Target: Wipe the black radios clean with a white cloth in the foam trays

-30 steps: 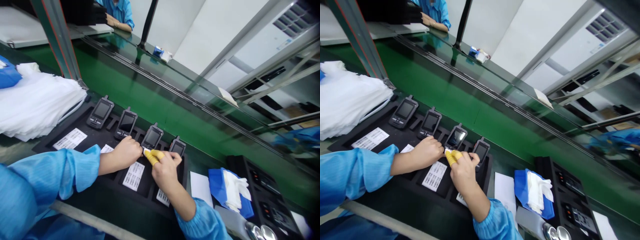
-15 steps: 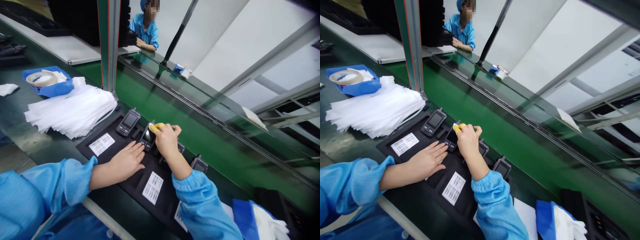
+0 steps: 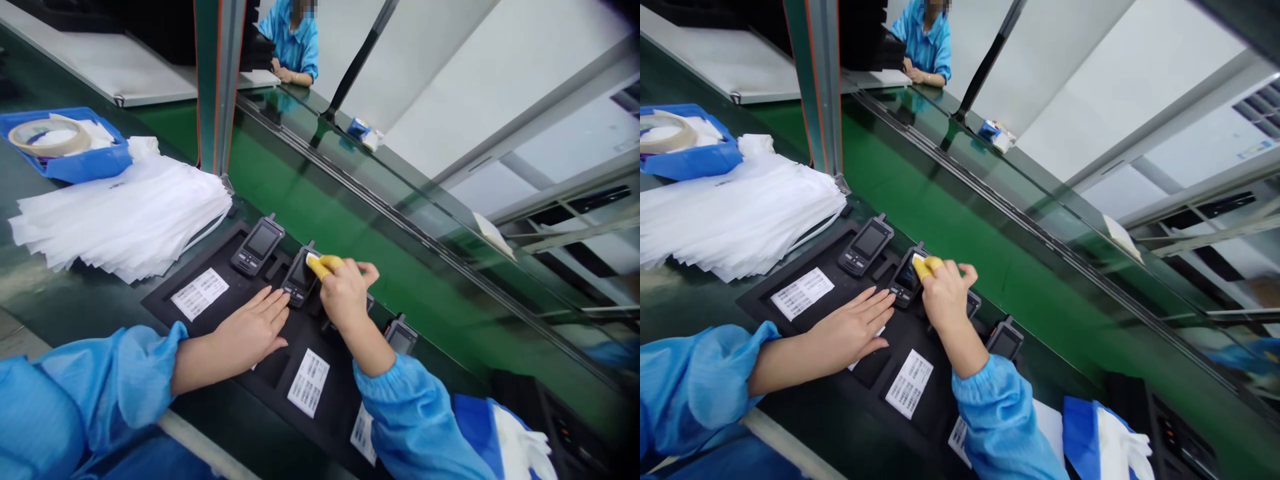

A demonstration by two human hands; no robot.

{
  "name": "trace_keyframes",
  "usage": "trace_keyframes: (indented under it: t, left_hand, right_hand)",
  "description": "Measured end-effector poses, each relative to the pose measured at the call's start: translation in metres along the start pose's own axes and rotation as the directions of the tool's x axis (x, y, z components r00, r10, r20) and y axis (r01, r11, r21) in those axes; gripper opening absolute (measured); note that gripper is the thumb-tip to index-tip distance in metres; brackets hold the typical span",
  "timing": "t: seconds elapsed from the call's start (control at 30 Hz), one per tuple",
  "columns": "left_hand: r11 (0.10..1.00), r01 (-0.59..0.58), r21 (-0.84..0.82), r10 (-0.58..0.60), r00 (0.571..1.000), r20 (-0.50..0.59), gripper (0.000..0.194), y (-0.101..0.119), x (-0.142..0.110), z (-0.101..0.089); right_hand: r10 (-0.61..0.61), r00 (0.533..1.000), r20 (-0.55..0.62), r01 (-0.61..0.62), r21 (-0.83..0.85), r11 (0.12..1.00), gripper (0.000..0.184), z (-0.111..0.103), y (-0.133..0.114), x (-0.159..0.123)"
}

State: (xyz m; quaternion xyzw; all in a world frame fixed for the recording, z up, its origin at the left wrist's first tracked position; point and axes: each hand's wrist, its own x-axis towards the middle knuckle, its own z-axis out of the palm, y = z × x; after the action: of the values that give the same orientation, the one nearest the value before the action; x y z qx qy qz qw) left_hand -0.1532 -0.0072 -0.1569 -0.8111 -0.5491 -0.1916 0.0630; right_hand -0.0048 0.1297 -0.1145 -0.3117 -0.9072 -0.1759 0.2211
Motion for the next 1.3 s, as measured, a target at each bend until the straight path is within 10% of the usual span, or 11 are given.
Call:
trace_keyframes:
  t: [0.37,0.8,1.1,1.3]
  left_hand:
    - [1.000,0.023,-0.021,-0.022,0.999,0.043,0.042,0.001,0.002,-0.001]
    - [0.969,0.243,0.046,-0.242,0.970,-0.022,0.045,-0.043,-0.038,-0.030]
    - [0.957,0.289,0.005,-0.289,0.957,0.009,0.052,-0.044,-0.043,-0.021]
    - [0.960,0.279,-0.005,-0.278,0.960,0.029,0.049,-0.047,-0.043,-0.024]
  right_hand:
    - [-0.060,0.995,0.076,0.043,0.210,0.977,0.037,-0.005,-0.036,-0.058]
    - [-0.019,0.999,0.044,0.017,0.054,0.998,0.031,0.025,-0.062,0.075]
    - [-0.251,0.964,0.084,0.242,0.101,0.965,0.021,0.032,-0.095,0.055]
    - [0.003,0.989,0.146,-0.013,0.071,0.997,0.030,0.035,-0.072,0.062]
